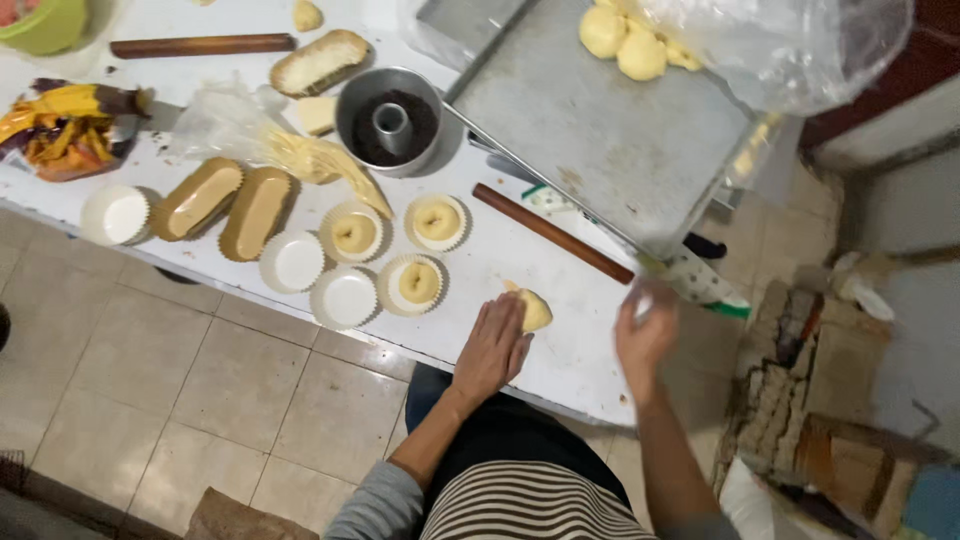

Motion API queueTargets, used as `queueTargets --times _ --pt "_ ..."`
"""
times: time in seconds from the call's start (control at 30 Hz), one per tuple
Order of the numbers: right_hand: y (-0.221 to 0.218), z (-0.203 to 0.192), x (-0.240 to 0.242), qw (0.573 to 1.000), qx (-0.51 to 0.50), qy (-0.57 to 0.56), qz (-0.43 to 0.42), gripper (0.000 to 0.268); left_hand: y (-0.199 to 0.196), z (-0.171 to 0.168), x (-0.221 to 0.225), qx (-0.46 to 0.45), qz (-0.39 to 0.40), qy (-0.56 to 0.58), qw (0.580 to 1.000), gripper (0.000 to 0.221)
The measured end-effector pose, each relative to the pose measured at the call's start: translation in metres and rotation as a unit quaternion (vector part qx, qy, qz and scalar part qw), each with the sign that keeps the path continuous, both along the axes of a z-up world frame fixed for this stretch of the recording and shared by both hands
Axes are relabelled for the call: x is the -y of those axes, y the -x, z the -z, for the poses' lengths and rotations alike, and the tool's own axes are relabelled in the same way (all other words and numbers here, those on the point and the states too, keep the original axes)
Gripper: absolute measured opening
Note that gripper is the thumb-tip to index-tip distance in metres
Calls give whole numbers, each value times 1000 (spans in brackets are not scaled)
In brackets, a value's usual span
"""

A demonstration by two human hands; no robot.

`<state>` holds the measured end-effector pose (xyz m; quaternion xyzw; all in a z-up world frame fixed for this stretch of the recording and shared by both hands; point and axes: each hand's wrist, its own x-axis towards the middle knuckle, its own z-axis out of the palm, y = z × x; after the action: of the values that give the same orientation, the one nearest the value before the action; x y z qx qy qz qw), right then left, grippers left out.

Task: The person prepares dough pastries by flattening dough with a rolling pin, applying a filling with a brush, and rolling and shaping the dough into rings before placing them into paper liners.

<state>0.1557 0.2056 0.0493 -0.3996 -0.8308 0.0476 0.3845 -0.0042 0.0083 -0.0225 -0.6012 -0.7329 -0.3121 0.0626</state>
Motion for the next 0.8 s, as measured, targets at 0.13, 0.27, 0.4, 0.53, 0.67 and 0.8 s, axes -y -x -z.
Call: queueTargets --times 0.13,0.27,0.4,0.53,0.67,0.8 --pt "25 19 57 894 -127 426 -61 22 11 1 1 138 -166 -15 976 51" --pt "41 -1 77 763 -208 611 -25 35 12 -35 5 203 -184 51 960 44" --pt "42 3 82 759 -230 608 -31 39 14 -16 -2 258 -127 13 958 46" --pt "35 13 78 722 -272 633 -59 44 15 -37 -14 380 -54 5 923 50" --pt "20 10 60 959 -77 272 -27 37 1 -74 -10 75 -47 1 996 57" --pt "22 14 22 978 -43 184 -92 30 -29 -40 -1 20 10 48 999 56"
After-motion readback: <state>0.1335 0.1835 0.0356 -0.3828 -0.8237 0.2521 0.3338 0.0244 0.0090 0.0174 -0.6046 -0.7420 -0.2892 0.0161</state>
